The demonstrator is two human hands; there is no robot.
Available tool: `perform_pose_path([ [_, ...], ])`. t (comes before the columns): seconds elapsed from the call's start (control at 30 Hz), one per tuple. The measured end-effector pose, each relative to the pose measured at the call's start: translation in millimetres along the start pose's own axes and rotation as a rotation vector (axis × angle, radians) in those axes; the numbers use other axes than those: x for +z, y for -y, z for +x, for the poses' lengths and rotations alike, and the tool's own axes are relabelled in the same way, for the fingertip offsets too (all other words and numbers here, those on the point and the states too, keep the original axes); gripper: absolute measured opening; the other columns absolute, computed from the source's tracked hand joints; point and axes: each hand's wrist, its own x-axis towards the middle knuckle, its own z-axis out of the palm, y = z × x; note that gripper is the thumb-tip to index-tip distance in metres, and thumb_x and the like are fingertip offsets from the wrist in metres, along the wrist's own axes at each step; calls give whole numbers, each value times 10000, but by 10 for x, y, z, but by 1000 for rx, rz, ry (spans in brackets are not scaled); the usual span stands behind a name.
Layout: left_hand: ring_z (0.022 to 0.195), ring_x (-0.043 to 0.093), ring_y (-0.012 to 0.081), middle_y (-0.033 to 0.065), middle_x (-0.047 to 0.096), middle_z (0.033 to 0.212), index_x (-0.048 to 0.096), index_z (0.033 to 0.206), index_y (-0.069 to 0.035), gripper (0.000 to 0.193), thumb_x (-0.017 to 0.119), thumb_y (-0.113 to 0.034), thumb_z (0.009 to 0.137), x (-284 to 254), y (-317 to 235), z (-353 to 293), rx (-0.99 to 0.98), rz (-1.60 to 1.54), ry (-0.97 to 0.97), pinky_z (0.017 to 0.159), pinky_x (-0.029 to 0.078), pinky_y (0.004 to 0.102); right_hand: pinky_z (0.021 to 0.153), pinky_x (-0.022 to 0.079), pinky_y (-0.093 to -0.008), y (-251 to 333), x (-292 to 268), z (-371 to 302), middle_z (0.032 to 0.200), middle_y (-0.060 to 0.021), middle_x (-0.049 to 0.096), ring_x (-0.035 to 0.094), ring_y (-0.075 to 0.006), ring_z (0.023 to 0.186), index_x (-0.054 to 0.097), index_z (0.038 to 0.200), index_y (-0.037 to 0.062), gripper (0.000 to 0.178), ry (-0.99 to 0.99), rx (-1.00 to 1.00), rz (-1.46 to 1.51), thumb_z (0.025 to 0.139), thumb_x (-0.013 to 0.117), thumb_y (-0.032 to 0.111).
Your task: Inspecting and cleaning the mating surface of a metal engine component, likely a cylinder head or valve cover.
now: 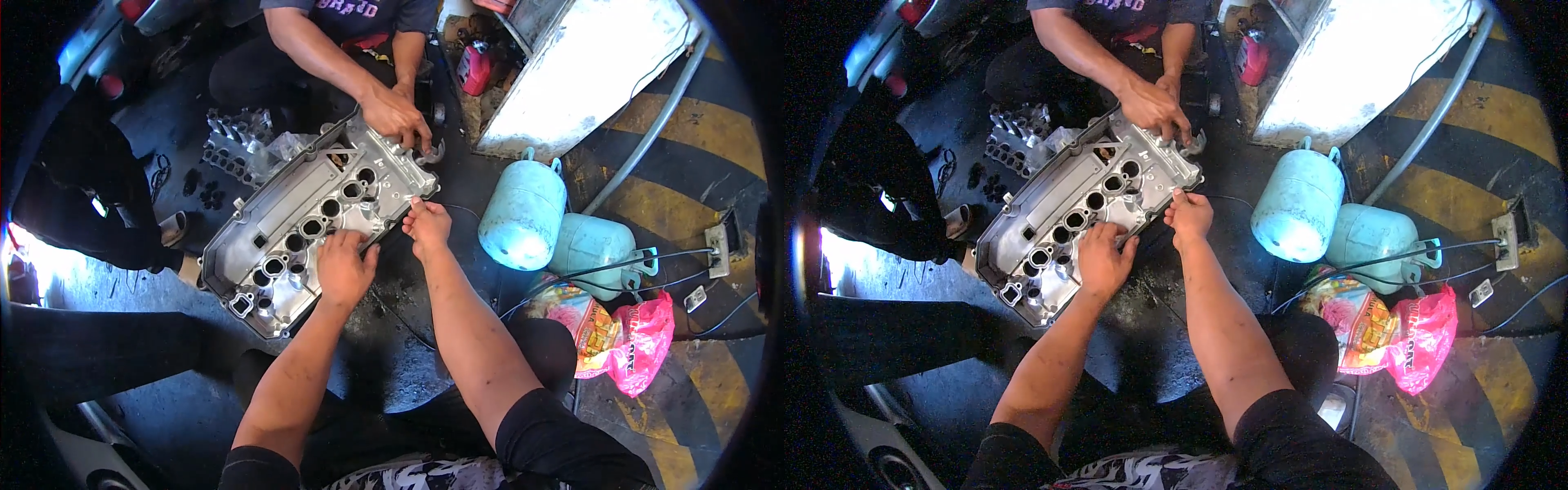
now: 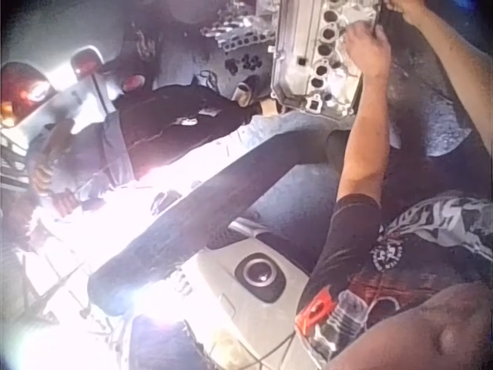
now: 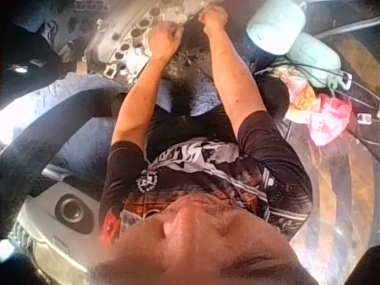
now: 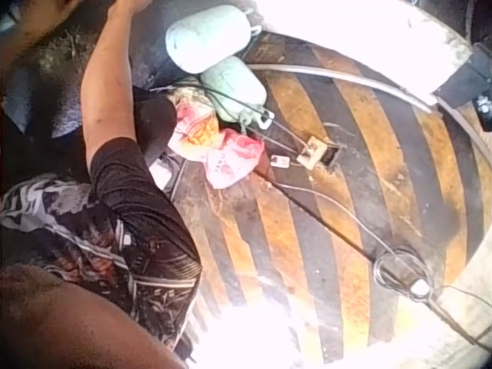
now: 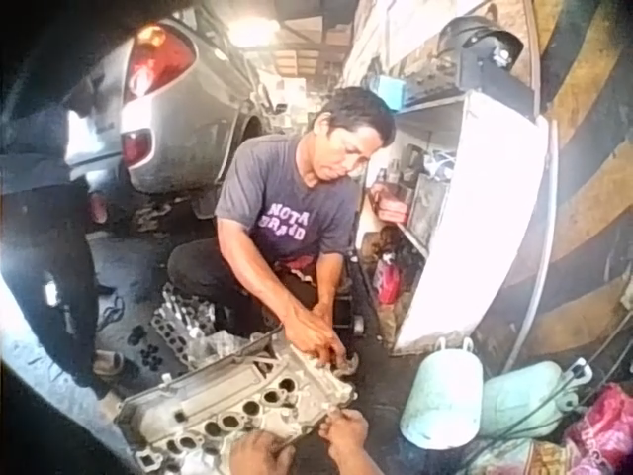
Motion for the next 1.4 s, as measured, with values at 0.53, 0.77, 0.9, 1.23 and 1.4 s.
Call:
perform_pose_path([
  [0.53, 936, 692, 359, 88, 674, 1010, 746, 1022, -139, 147, 755, -161, 877, 372, -97, 395, -57, -44, 128, 829, 544, 472, 808, 601, -450, 89, -170, 337, 1020, -118, 609, 635, -259, 887, 574, 1239, 25, 328, 126, 103, 217, 983, 702, 186],
  [0.77, 895, 698, 379, 126, 669, 1023, 738, 1032, -126, 156, 759, -156, 880, 370, -50, 389, -55, -115, 116, 794, 555, 482, 733, 612, -427, 157, -188, 428, 1025, -145, 624, 662, -264, 804, 557, 1209, 24, 308, 155, 129, 216, 958, 709, 117],
  [0.9, 938, 682, 367, 108, 663, 1038, 727, 1042, -135, 152, 745, -163, 894, 334, -57, 370, -84, -129, 142, 829, 536, 478, 664, 616, -378, 142, -209, 325, 985, -106, 640, 657, -215, 782, 601, 1156, 25, 223, 50, -17, 294, 956, 690, 71],
  [1.23, 957, 660, 391, 99, 649, 1059, 711, 1050, -150, 140, 725, -172, 913, 355, -51, 369, -97, -128, 167, 855, 527, 494, 582, 588, -291, 165, -97, 172, 904, -53, 682, 633, -112, 695, 714, 1136, -13, 196, -57, -244, -111, 966, 701, 83],
  [1.4, 923, 670, 396, 125, 646, 1031, 716, 1046, -129, 148, 737, -153, 901, 367, -63, 371, -55, -153, 134, 813, 536, 495, 568, 596, -321, 220, -107, 258, 904, -81, 665, 647, -155, 690, 682, 1094, -9, 178, -65, -145, 8, 958, 712, 102],
])
